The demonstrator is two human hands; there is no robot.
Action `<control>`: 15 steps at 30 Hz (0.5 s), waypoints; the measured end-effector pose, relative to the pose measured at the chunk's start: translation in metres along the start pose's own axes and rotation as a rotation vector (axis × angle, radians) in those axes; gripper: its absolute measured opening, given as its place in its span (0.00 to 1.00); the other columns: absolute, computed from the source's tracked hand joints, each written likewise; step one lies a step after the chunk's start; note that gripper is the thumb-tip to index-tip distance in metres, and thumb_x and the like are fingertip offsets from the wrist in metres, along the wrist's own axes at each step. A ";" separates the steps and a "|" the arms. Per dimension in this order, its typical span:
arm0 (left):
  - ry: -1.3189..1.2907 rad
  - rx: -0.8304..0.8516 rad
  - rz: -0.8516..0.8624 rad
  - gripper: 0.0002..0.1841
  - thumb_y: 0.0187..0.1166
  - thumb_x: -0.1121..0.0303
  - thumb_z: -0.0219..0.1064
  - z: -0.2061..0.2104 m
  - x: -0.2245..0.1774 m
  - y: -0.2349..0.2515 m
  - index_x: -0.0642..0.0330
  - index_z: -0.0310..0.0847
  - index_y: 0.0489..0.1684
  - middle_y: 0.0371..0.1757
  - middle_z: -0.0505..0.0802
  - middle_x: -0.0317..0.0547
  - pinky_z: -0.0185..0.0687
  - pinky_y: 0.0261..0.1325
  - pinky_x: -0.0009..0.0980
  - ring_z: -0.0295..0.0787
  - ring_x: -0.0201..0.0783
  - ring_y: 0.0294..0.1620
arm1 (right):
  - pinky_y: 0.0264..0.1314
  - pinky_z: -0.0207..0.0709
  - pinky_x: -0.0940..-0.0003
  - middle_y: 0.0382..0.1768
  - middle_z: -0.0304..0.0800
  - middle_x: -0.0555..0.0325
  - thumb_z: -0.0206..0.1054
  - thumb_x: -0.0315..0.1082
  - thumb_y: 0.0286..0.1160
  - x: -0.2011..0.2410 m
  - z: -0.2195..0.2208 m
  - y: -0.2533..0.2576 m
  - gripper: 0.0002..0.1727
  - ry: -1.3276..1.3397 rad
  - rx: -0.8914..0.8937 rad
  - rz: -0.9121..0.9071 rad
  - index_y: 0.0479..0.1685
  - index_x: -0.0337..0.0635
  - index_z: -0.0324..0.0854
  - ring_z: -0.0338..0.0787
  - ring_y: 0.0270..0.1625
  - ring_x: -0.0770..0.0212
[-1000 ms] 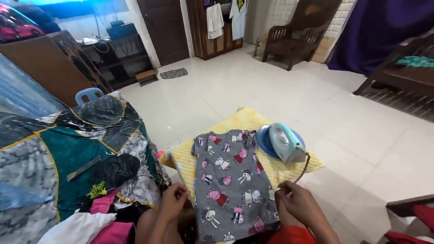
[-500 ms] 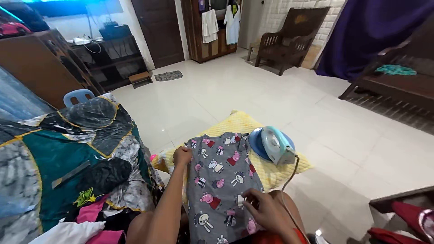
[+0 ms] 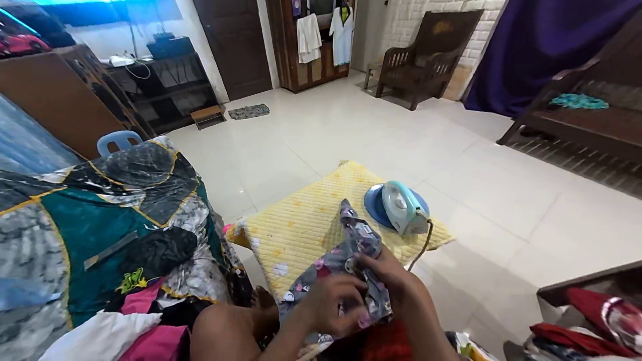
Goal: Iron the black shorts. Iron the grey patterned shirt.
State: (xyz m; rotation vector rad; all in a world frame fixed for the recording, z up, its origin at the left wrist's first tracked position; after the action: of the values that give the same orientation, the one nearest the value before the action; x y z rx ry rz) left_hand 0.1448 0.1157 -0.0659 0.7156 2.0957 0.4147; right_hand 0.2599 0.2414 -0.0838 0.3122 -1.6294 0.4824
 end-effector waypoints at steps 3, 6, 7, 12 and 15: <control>0.101 -0.267 -0.202 0.14 0.78 0.62 0.69 -0.068 0.024 0.023 0.61 0.89 0.53 0.61 0.94 0.48 0.92 0.59 0.40 0.92 0.39 0.61 | 0.51 0.92 0.66 0.43 0.95 0.60 0.72 0.29 0.64 0.033 -0.010 -0.013 0.21 -0.128 0.061 -0.073 0.60 0.38 0.81 0.95 0.43 0.68; 0.190 -0.177 -0.475 0.43 0.71 0.60 0.76 -0.088 0.059 0.063 0.50 0.61 0.90 0.86 0.76 0.45 0.76 0.80 0.51 0.72 0.46 0.85 | 0.55 0.90 0.70 0.46 0.94 0.66 0.69 0.29 0.63 0.083 -0.017 -0.026 0.22 -0.246 0.163 -0.207 0.61 0.41 0.82 0.93 0.47 0.75; 0.145 -0.103 -0.504 0.52 0.67 0.60 0.80 -0.084 0.070 0.077 0.46 0.50 0.96 0.92 0.67 0.45 0.71 0.84 0.54 0.64 0.48 0.90 | 0.57 0.89 0.73 0.46 0.94 0.70 0.68 0.28 0.64 0.103 -0.015 -0.032 0.21 -0.274 0.233 -0.282 0.61 0.41 0.82 0.92 0.49 0.79; -0.551 0.251 -0.249 0.22 0.72 0.66 0.75 -0.055 0.062 0.115 0.67 0.81 0.62 0.86 0.75 0.48 0.74 0.79 0.44 0.71 0.38 0.85 | 0.55 0.86 0.80 0.44 0.92 0.79 0.60 0.25 0.71 0.183 -0.020 -0.052 0.16 -0.386 0.528 -0.475 0.55 0.49 0.84 0.88 0.48 0.85; -0.836 0.308 -0.163 0.14 0.77 0.59 0.72 -0.066 0.047 0.117 0.57 0.86 0.52 0.60 0.91 0.34 0.83 0.64 0.31 0.87 0.27 0.59 | 0.49 0.85 0.80 0.40 0.91 0.81 0.59 0.31 0.72 0.213 -0.046 -0.047 0.13 -0.446 0.478 -0.434 0.48 0.55 0.86 0.87 0.43 0.86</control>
State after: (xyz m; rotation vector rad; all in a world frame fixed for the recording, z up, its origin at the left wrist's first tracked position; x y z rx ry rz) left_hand 0.1087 0.2337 0.0039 0.7202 1.4026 -0.2790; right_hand 0.2970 0.2397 0.1364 1.1729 -1.7880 0.4826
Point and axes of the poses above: each hand's wrist, its own y-axis towards the middle knuckle, its own z-axis out of the palm, x = y × z, the point moved 8 cm from there along y, towards the middle knuckle
